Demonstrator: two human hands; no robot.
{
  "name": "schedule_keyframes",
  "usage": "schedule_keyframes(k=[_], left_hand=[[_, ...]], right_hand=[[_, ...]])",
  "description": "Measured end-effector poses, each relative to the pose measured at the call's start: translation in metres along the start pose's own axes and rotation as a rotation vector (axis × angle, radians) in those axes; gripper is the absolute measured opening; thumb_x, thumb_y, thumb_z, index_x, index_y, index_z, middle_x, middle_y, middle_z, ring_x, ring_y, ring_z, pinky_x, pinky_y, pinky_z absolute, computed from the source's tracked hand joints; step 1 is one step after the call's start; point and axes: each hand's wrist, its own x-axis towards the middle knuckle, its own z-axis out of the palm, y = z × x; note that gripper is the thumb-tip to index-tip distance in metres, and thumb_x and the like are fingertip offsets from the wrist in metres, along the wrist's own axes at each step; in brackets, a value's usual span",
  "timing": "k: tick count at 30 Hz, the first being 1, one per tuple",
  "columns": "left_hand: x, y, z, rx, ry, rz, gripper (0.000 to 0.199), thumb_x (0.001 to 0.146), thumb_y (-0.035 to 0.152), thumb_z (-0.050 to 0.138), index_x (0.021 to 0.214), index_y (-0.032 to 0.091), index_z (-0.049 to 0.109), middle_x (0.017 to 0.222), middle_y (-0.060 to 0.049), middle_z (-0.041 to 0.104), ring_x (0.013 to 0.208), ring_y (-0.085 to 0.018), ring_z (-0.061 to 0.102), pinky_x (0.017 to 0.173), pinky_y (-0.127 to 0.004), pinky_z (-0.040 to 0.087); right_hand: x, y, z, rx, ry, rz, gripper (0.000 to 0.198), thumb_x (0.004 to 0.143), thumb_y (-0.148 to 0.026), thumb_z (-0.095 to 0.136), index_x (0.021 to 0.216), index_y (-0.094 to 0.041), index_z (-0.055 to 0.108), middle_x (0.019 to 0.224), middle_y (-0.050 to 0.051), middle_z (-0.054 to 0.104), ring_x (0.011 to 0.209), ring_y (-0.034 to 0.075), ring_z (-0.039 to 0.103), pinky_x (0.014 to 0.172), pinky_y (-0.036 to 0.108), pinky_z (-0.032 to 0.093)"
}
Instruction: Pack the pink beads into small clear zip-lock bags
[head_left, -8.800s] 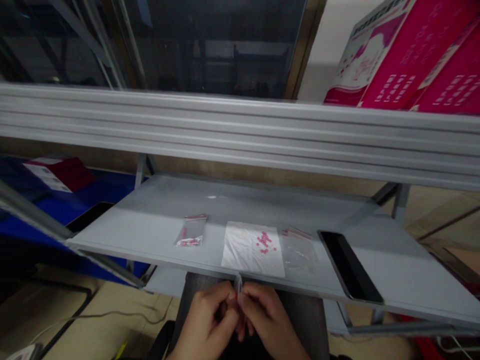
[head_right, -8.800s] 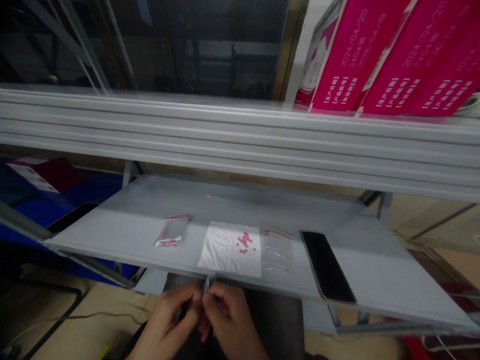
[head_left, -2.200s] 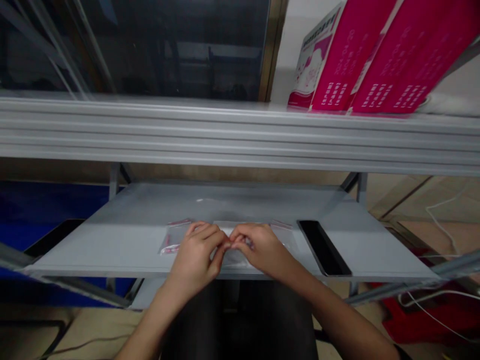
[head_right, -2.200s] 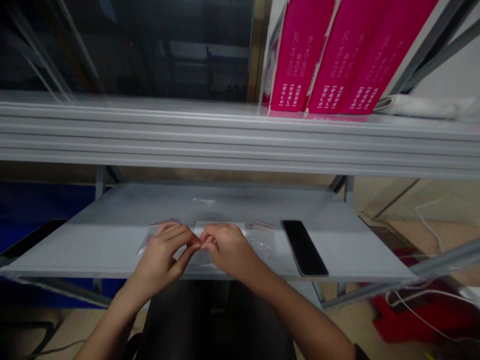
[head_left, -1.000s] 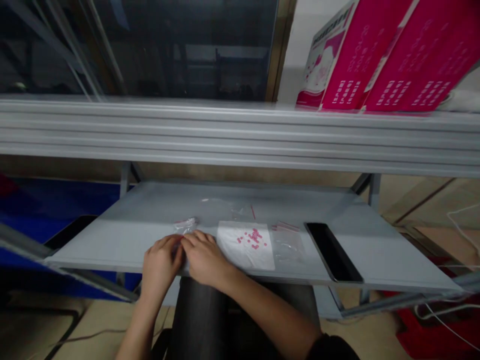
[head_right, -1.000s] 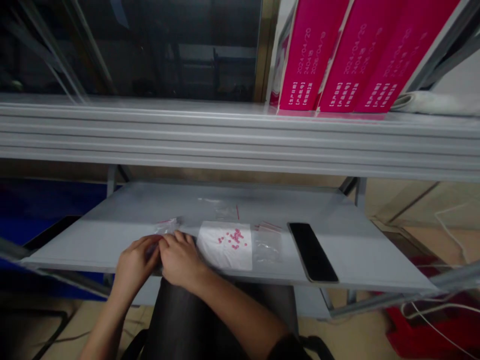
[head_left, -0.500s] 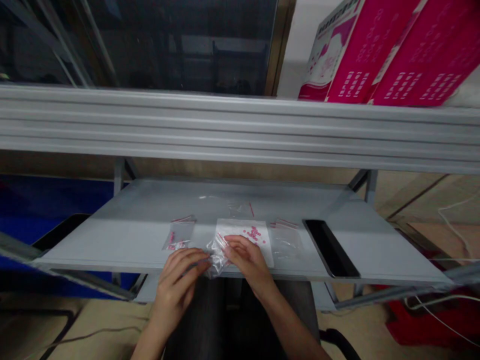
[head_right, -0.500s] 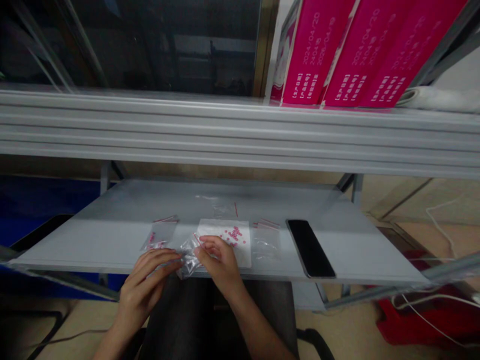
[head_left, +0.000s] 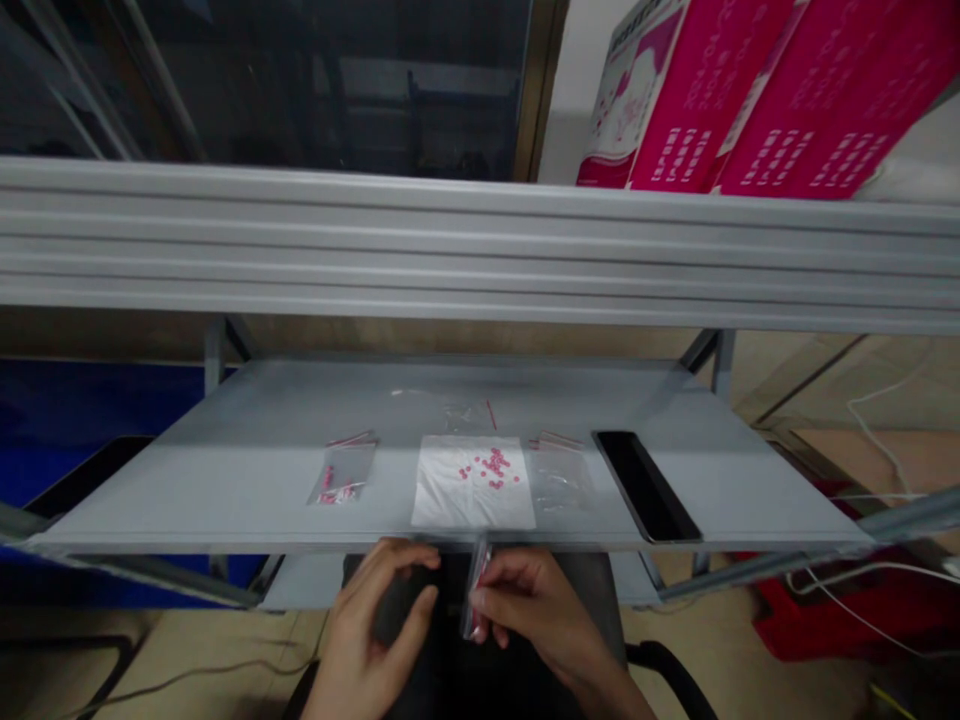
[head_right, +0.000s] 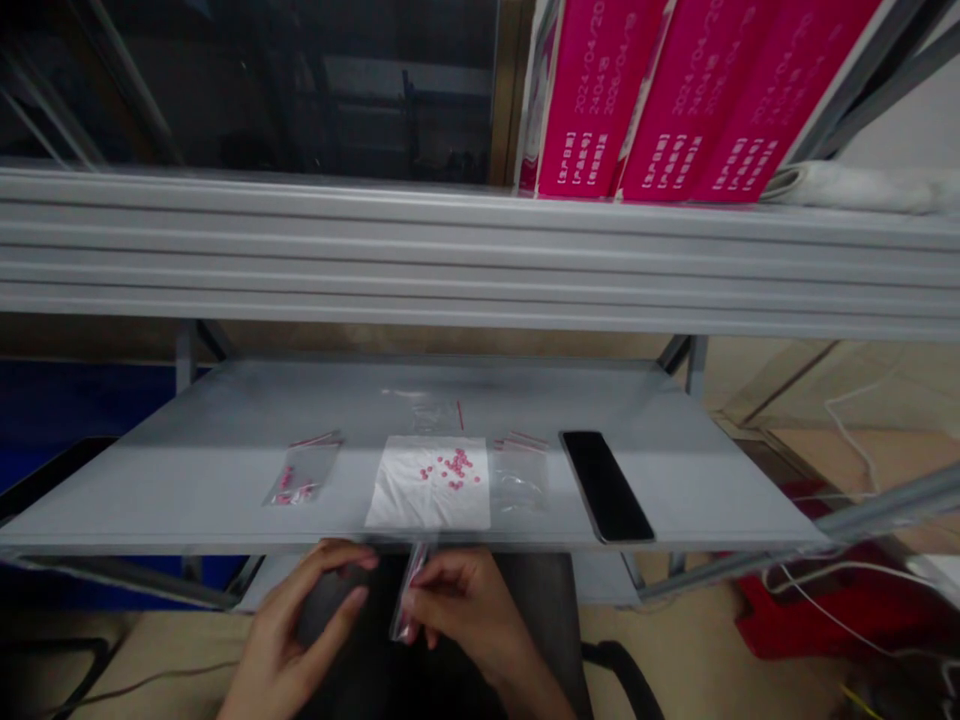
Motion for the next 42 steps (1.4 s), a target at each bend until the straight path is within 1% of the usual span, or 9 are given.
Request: schedule_keyframes(k=[1,4,13,16,22,25,29,34,42], left_hand=[[0.0,0.006,0.005,-0.056,-0.022,-0.056,0.005,0.084,0.021,0.058,0.085,0.024,0.062,0.075,-0.001,0.069,0.068,-0.016,0.066,0.061,-0.024,0.056],[0.001,0.02,0.019,-0.165,-0.131,-0.156,0.019,0.082,0.025,0.057,0.064,0.022,0.052,0.056,0.002,0.058,0.05,-0.013,0.057,0.048,-0.02,0.047],[0.004,0.024,0.024,-0.337,-0.389,-0.351,0.033,0.091,0.036,0.042,0.063,0.021,0.052,0.06,-0.001,0.059,0.057,-0.015,0.058,0.054,-0.022,0.045],[0.003,0.024,0.024,-0.254,-0.365,-0.299,0.022,0.082,0.025,0.05,0.06,0.02,0.052,0.057,0.0,0.06,0.055,-0.014,0.058,0.052,-0.021,0.044],[0.001,0.023,0.019,0.03,-0.17,-0.18,0.02,0.073,0.015,0.052,0.054,0.022,0.048,0.047,0.003,0.055,0.042,-0.012,0.053,0.043,-0.02,0.037],[0.002,0.02,0.016,-0.009,-0.094,-0.046,0.01,0.077,0.031,0.062,0.073,0.022,0.058,0.066,-0.002,0.066,0.059,-0.017,0.063,0.052,-0.025,0.05],[0.001,0.013,0.021,-0.012,-0.119,0.158,0.082,0.061,0.049,0.082,0.131,0.022,0.049,0.124,-0.016,0.065,0.112,-0.033,0.063,0.09,-0.046,0.056],[0.0,0.009,0.028,-0.05,-0.016,0.154,0.053,0.069,0.036,0.08,0.116,0.026,0.058,0.101,-0.007,0.074,0.101,-0.029,0.07,0.088,-0.046,0.057],[0.006,0.022,0.029,-0.194,-0.039,0.052,0.044,0.068,0.025,0.074,0.109,0.025,0.057,0.093,-0.004,0.07,0.082,-0.02,0.069,0.071,-0.03,0.057]], right_hand=[[-0.002,-0.001,0.003,-0.02,0.001,0.011,0.037,0.063,-0.046,0.081,0.066,-0.014,0.062,0.055,0.0,0.063,0.045,0.009,0.055,0.042,0.018,0.036],[-0.007,-0.006,0.011,-0.091,0.005,0.019,0.033,0.06,-0.04,0.081,0.064,-0.015,0.06,0.053,-0.003,0.058,0.042,0.006,0.049,0.041,0.017,0.035],[-0.018,-0.013,0.004,-0.138,-0.057,0.003,0.027,0.07,-0.04,0.071,0.067,-0.016,0.059,0.057,0.0,0.061,0.047,0.01,0.052,0.047,0.021,0.039],[-0.02,-0.013,0.006,-0.219,-0.008,-0.056,0.018,0.072,-0.033,0.063,0.064,-0.018,0.056,0.056,-0.003,0.054,0.049,0.01,0.048,0.048,0.021,0.037],[-0.023,-0.022,0.013,-0.662,0.361,-0.326,0.015,0.064,-0.014,0.053,0.054,-0.02,0.044,0.052,-0.004,0.043,0.051,0.011,0.04,0.049,0.023,0.027],[-0.025,-0.027,0.017,-0.669,0.289,-0.333,0.012,0.065,-0.014,0.05,0.056,-0.02,0.046,0.053,-0.004,0.046,0.05,0.011,0.042,0.048,0.023,0.029],[-0.025,-0.031,0.02,-0.637,0.213,-0.306,0.009,0.064,-0.015,0.048,0.057,-0.021,0.048,0.052,-0.004,0.048,0.049,0.011,0.045,0.048,0.023,0.031],[-0.024,-0.037,0.014,-0.654,0.286,-0.285,0.008,0.062,-0.016,0.048,0.056,-0.021,0.047,0.051,-0.004,0.047,0.048,0.012,0.045,0.047,0.023,0.031],[-0.025,-0.041,0.011,-0.662,0.279,-0.286,0.009,0.063,-0.019,0.047,0.055,-0.021,0.043,0.05,-0.004,0.043,0.048,0.011,0.042,0.047,0.023,0.029]])
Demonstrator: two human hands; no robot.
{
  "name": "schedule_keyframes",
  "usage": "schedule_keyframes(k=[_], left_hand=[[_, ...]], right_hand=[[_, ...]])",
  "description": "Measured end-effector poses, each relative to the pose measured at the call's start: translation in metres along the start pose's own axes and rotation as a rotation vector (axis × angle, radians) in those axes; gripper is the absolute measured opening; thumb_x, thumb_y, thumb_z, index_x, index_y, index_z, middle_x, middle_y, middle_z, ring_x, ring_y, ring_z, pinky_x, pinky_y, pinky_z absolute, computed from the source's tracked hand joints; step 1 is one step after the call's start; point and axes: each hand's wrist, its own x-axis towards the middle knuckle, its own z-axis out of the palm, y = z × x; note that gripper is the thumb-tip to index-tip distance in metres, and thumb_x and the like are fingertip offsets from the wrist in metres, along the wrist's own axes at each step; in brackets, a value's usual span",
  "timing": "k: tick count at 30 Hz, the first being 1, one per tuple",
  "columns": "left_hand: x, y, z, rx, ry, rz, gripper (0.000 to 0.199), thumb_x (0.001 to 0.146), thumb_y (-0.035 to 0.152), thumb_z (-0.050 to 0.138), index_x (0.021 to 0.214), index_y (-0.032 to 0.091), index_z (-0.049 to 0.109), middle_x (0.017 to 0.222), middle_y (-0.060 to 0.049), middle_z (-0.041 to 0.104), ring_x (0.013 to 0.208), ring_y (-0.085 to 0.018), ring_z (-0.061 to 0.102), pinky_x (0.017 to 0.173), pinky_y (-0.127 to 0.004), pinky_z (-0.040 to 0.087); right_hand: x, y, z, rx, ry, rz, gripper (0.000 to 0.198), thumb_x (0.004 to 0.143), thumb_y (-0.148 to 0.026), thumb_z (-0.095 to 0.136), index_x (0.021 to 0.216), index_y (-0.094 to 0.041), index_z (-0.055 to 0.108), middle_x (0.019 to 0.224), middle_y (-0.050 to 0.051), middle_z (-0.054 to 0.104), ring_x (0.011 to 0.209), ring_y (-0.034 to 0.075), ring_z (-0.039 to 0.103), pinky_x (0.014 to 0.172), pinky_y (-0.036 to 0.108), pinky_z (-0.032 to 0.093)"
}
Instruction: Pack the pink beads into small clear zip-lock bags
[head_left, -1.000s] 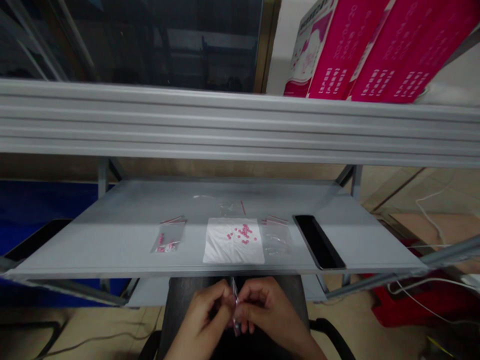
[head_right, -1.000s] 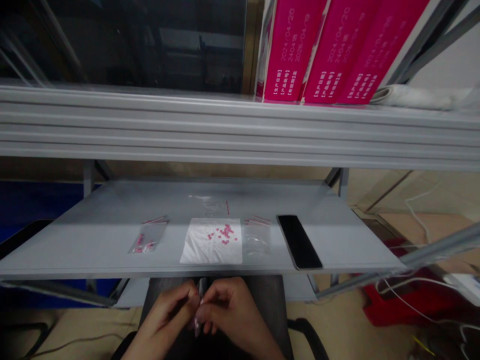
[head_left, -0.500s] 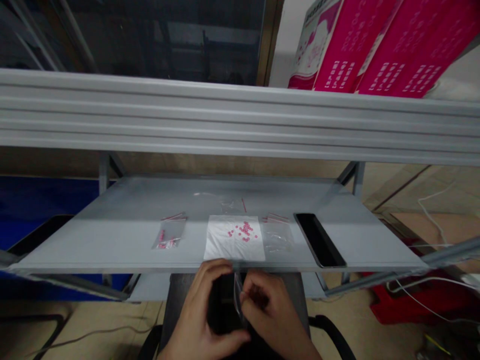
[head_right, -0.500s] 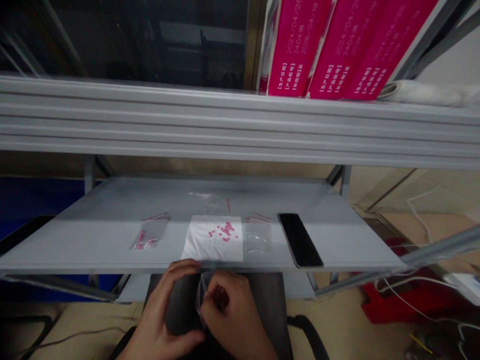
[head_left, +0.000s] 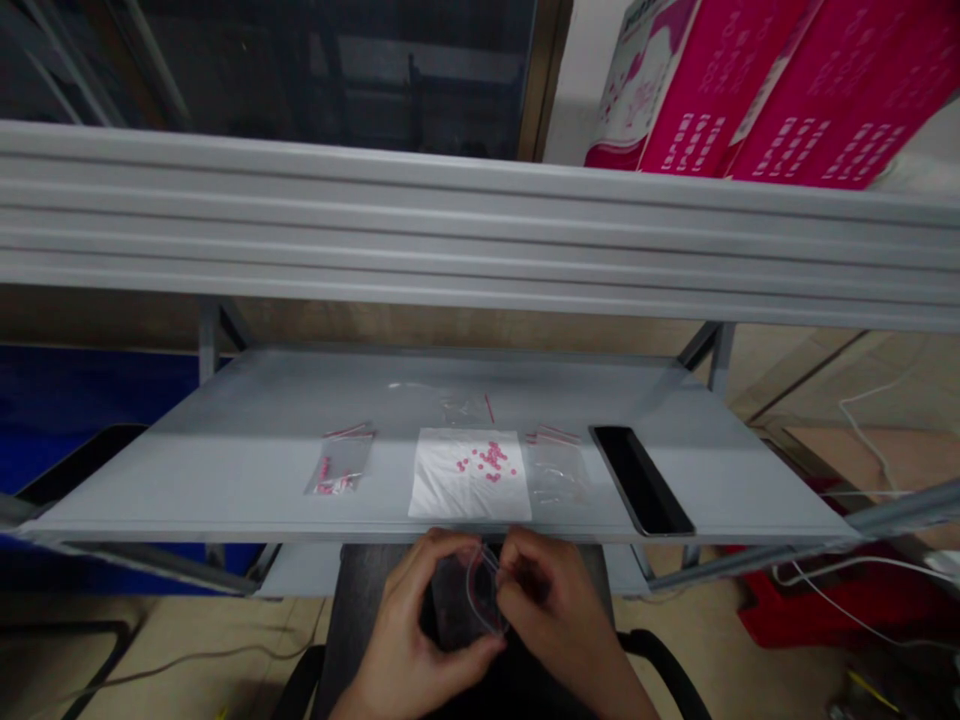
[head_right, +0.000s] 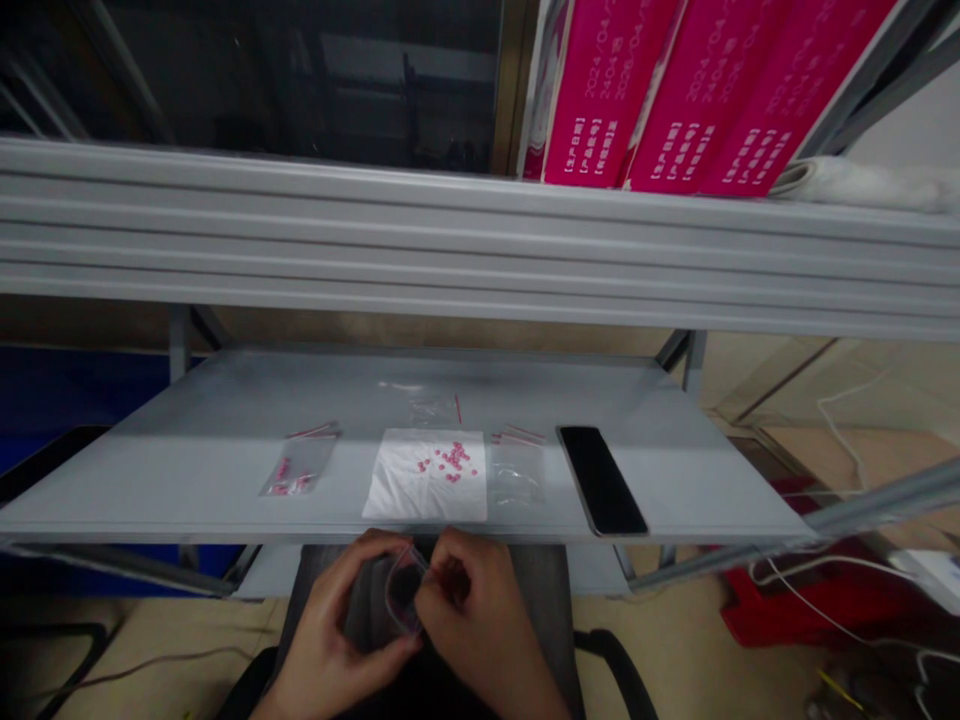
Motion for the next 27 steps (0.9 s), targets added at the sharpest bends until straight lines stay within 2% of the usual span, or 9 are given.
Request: schedule_keyframes(k=[4,9,15,21,24,27], left_hand=[[0.003,0.0,0.002,-0.028,-0.011,-0.001,0.037,0.068,0.018,0.066,0.104,0.023,0.056,0.087,-0.002,0.066,0.075,-0.018,0.065,0.065,-0.028,0.054],[0.002,-0.004,0.003,-0.069,-0.089,-0.003,0.051,0.067,0.026,0.071,0.114,0.025,0.054,0.099,-0.004,0.066,0.087,-0.021,0.066,0.075,-0.033,0.055],[-0.006,-0.013,0.016,0.016,-0.032,0.023,0.068,0.066,0.034,0.076,0.126,0.026,0.045,0.108,-0.007,0.065,0.095,-0.025,0.067,0.08,-0.037,0.056],[-0.002,-0.011,0.012,0.07,-0.046,0.07,0.051,0.071,0.027,0.07,0.118,0.023,0.052,0.09,-0.003,0.065,0.079,-0.02,0.065,0.069,-0.032,0.055],[0.002,-0.013,0.007,0.082,-0.043,0.107,0.049,0.072,0.031,0.071,0.117,0.023,0.053,0.089,-0.003,0.066,0.078,-0.019,0.065,0.067,-0.03,0.054],[0.006,-0.015,0.003,0.068,-0.041,0.082,0.047,0.073,0.032,0.073,0.115,0.024,0.054,0.088,-0.002,0.067,0.076,-0.019,0.066,0.064,-0.028,0.053]], right_hand=[[0.002,0.002,-0.002,0.031,-0.035,0.045,0.006,0.062,-0.02,0.044,0.056,-0.021,0.043,0.052,-0.004,0.043,0.051,0.012,0.041,0.049,0.023,0.03],[0.006,0.004,-0.004,0.214,-0.12,0.085,0.008,0.063,-0.024,0.043,0.056,-0.021,0.042,0.052,-0.004,0.041,0.05,0.01,0.038,0.049,0.023,0.03],[0.007,0.003,0.002,0.326,-0.178,0.142,0.007,0.065,-0.024,0.045,0.059,-0.02,0.044,0.049,-0.006,0.042,0.045,0.008,0.038,0.046,0.021,0.029],[0.007,0.008,-0.004,0.239,-0.187,0.158,0.01,0.07,-0.023,0.05,0.062,-0.021,0.045,0.047,-0.007,0.046,0.04,0.007,0.038,0.042,0.019,0.028],[0.007,0.01,-0.007,0.205,-0.222,0.189,0.012,0.074,-0.026,0.052,0.065,-0.021,0.046,0.047,-0.006,0.049,0.038,0.007,0.04,0.04,0.019,0.03],[0.007,0.009,-0.009,0.204,-0.243,0.203,0.017,0.078,-0.032,0.053,0.067,-0.02,0.047,0.048,-0.005,0.05,0.039,0.008,0.041,0.04,0.019,0.031]])
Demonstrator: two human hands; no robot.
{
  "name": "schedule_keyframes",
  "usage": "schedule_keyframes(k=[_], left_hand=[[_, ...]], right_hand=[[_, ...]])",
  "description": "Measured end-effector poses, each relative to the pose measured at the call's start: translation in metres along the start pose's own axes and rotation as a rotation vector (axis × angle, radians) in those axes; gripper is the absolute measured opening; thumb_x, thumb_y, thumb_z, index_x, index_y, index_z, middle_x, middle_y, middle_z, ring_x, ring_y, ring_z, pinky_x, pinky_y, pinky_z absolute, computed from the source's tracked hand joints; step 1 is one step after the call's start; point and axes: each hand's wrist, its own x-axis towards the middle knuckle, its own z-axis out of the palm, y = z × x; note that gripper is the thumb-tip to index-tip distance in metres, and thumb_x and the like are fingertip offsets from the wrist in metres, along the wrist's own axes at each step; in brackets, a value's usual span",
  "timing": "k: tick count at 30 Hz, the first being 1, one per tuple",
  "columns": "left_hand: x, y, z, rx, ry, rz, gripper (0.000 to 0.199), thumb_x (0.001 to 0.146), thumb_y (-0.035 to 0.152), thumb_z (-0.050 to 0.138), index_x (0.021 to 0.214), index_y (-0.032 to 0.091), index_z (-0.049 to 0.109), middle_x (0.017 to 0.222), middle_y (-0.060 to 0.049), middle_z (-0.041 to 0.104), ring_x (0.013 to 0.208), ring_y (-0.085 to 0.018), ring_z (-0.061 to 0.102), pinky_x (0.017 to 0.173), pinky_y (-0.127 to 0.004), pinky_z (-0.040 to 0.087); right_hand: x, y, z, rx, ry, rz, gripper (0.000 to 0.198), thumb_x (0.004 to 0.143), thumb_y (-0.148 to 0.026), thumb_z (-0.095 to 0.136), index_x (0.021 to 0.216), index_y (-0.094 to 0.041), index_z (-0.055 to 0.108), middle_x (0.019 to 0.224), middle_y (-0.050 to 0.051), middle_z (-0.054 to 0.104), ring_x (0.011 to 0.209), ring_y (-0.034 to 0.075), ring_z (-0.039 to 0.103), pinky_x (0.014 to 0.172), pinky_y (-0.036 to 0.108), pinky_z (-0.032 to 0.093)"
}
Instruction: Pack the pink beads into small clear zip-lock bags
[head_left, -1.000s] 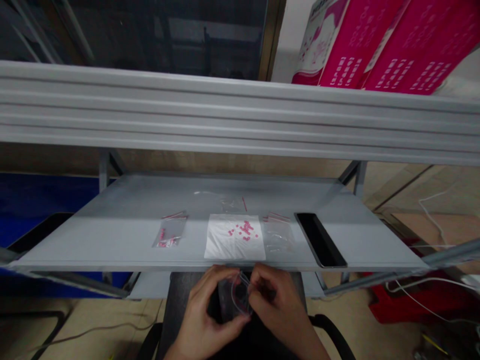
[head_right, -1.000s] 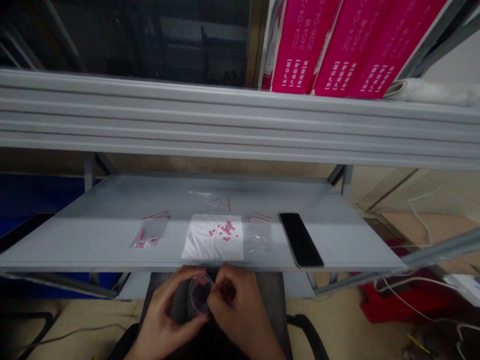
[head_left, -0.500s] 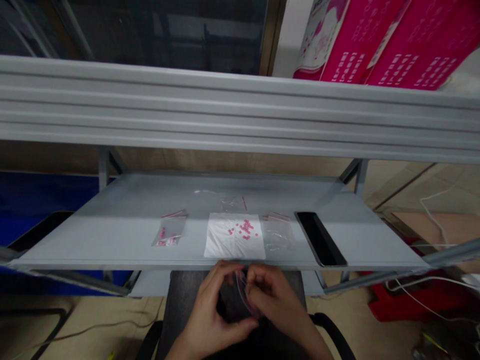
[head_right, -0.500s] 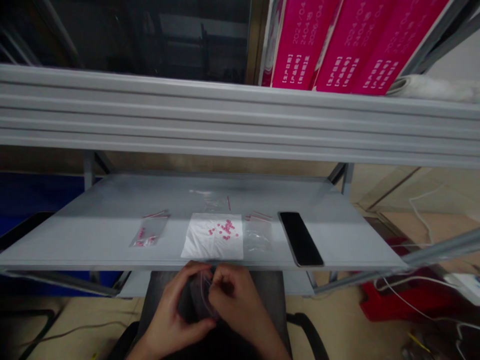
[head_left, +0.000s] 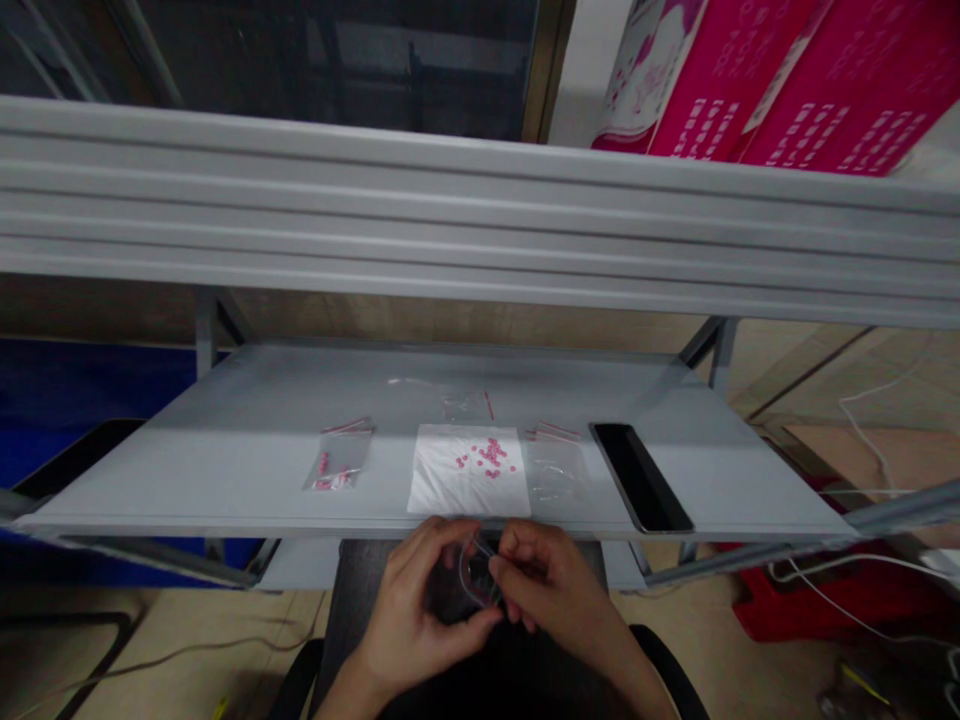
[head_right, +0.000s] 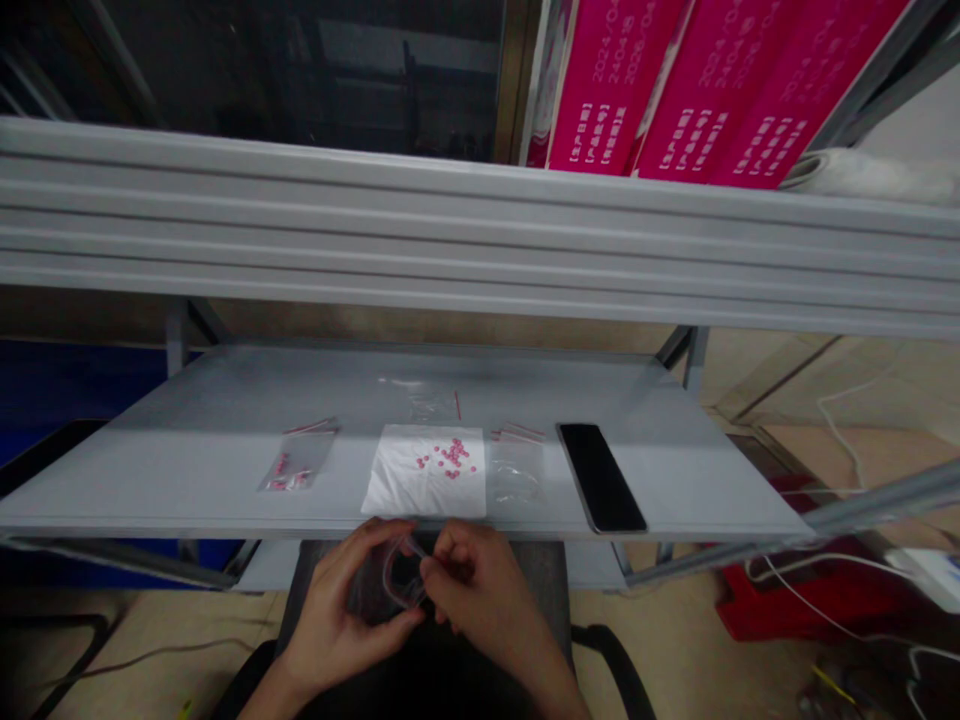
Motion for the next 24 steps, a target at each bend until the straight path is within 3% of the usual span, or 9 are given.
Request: schedule_keyframes(k=[4,9,12,17,24], left_hand=[[0.009,-0.007,-0.007,-0.002,-0.02,-0.062,0.04,0.073,0.023,0.07,0.11,0.024,0.056,0.091,-0.001,0.068,0.079,-0.017,0.066,0.07,-0.027,0.053],[0.037,-0.036,-0.024,0.143,-0.1,-0.116,0.037,0.076,0.025,0.07,0.111,0.022,0.058,0.101,-0.005,0.068,0.091,-0.021,0.065,0.08,-0.032,0.052],[0.061,-0.06,-0.033,0.278,-0.255,-0.144,0.036,0.078,0.033,0.069,0.11,0.02,0.06,0.108,-0.007,0.068,0.099,-0.024,0.065,0.087,-0.036,0.051],[0.091,-0.089,-0.039,0.352,-0.388,-0.144,0.04,0.074,0.04,0.071,0.108,0.018,0.065,0.11,-0.01,0.071,0.101,-0.028,0.066,0.089,-0.04,0.051],[0.102,-0.098,-0.039,0.445,-0.492,-0.165,0.045,0.073,0.042,0.07,0.112,0.02,0.066,0.113,-0.009,0.071,0.101,-0.029,0.067,0.085,-0.039,0.051]], right_hand=[[0.002,-0.002,0.001,0.043,-0.007,-0.075,0.022,0.082,-0.037,0.052,0.068,-0.019,0.049,0.056,-0.003,0.052,0.046,0.009,0.046,0.045,0.02,0.037],[0.018,0.009,0.001,-0.092,0.277,-0.235,0.025,0.084,-0.036,0.052,0.066,-0.018,0.051,0.063,-0.001,0.053,0.059,0.013,0.052,0.055,0.023,0.041],[0.033,0.018,0.002,-0.165,0.356,-0.313,0.023,0.084,-0.033,0.052,0.066,-0.019,0.05,0.063,-0.001,0.053,0.061,0.014,0.054,0.058,0.023,0.041],[0.05,0.028,0.005,-0.222,0.37,-0.347,0.018,0.083,-0.028,0.05,0.067,-0.018,0.052,0.061,-0.001,0.054,0.056,0.013,0.053,0.055,0.023,0.04],[0.056,0.031,0.005,-0.275,0.332,-0.331,0.013,0.081,-0.022,0.051,0.071,-0.017,0.059,0.063,0.0,0.059,0.057,0.013,0.054,0.056,0.023,0.041]])
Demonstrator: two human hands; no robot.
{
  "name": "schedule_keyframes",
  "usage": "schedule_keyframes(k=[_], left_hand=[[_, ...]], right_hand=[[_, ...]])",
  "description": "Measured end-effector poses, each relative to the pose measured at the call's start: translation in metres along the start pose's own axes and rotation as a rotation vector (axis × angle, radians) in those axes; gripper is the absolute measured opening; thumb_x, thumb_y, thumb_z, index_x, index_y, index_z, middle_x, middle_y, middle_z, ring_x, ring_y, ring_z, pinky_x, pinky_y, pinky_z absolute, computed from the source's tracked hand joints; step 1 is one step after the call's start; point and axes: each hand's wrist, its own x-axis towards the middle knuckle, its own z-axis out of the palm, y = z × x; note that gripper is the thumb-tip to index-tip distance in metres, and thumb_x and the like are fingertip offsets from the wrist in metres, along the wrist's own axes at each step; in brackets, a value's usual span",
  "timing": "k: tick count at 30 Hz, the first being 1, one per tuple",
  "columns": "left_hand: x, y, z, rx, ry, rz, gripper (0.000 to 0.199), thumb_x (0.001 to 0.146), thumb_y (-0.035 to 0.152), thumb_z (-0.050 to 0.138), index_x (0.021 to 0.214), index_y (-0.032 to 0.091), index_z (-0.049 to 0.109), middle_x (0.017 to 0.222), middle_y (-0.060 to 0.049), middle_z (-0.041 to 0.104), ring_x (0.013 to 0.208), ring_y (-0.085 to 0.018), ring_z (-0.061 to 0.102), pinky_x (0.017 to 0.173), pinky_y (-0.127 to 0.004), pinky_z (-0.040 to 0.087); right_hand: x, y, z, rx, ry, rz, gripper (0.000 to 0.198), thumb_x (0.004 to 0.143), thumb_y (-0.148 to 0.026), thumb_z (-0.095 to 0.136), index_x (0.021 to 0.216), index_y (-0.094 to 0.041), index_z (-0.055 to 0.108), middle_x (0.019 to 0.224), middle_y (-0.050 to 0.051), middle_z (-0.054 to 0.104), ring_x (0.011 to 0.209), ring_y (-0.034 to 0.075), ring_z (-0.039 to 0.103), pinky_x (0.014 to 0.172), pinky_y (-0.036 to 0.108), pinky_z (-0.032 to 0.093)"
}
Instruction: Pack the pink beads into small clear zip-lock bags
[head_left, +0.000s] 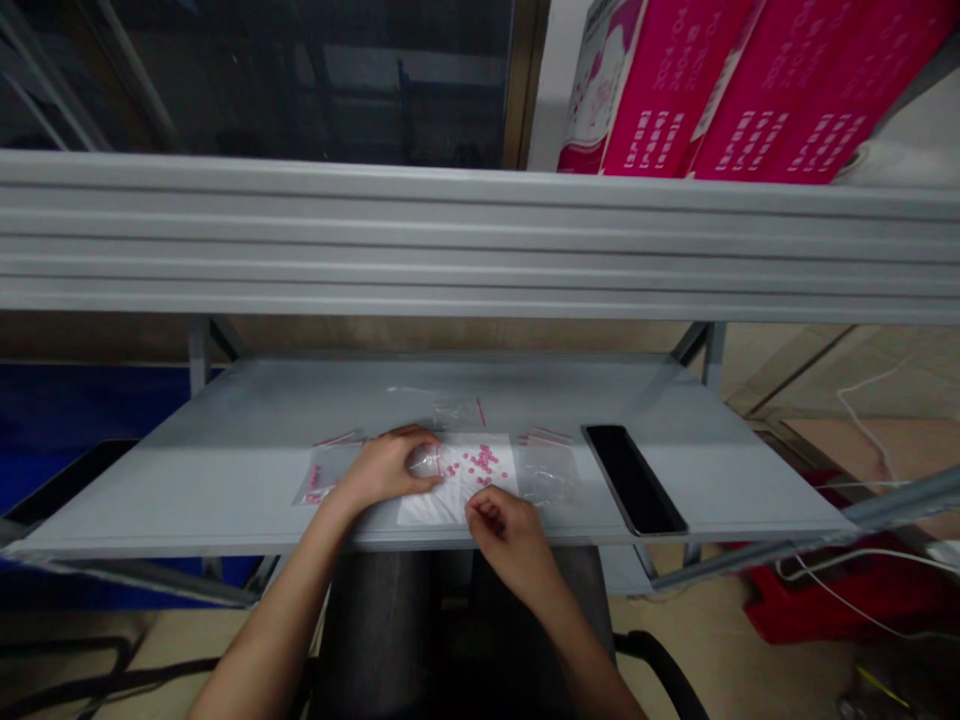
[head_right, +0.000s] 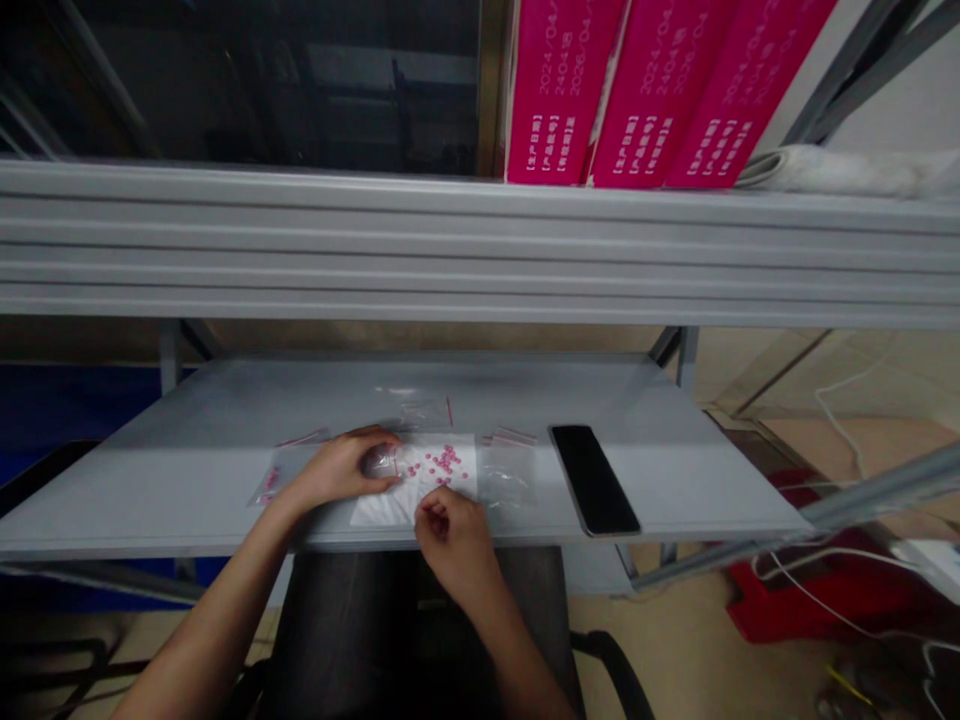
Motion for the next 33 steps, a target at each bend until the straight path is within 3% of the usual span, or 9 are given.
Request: schedule_keyframes(k=[22,33], left_hand=[[0.005,0.006,-0.011,0.151,-0.092,0.009,0.046,0.076,0.042,0.067,0.117,0.021,0.064,0.115,-0.009,0.072,0.102,-0.028,0.067,0.087,-0.036,0.05],[0.013,0.026,-0.02,0.309,-0.12,-0.009,0.036,0.069,0.033,0.07,0.104,0.023,0.07,0.104,-0.009,0.073,0.094,-0.031,0.067,0.086,-0.041,0.047]], right_hand=[[0.001,0.001,-0.002,0.003,-0.048,0.027,0.012,0.081,-0.018,0.053,0.075,-0.017,0.063,0.067,0.001,0.062,0.061,0.013,0.056,0.058,0.023,0.042],[0.001,0.001,-0.003,0.01,-0.054,0.029,0.012,0.08,-0.018,0.052,0.074,-0.017,0.062,0.068,0.001,0.064,0.062,0.013,0.057,0.06,0.024,0.044]])
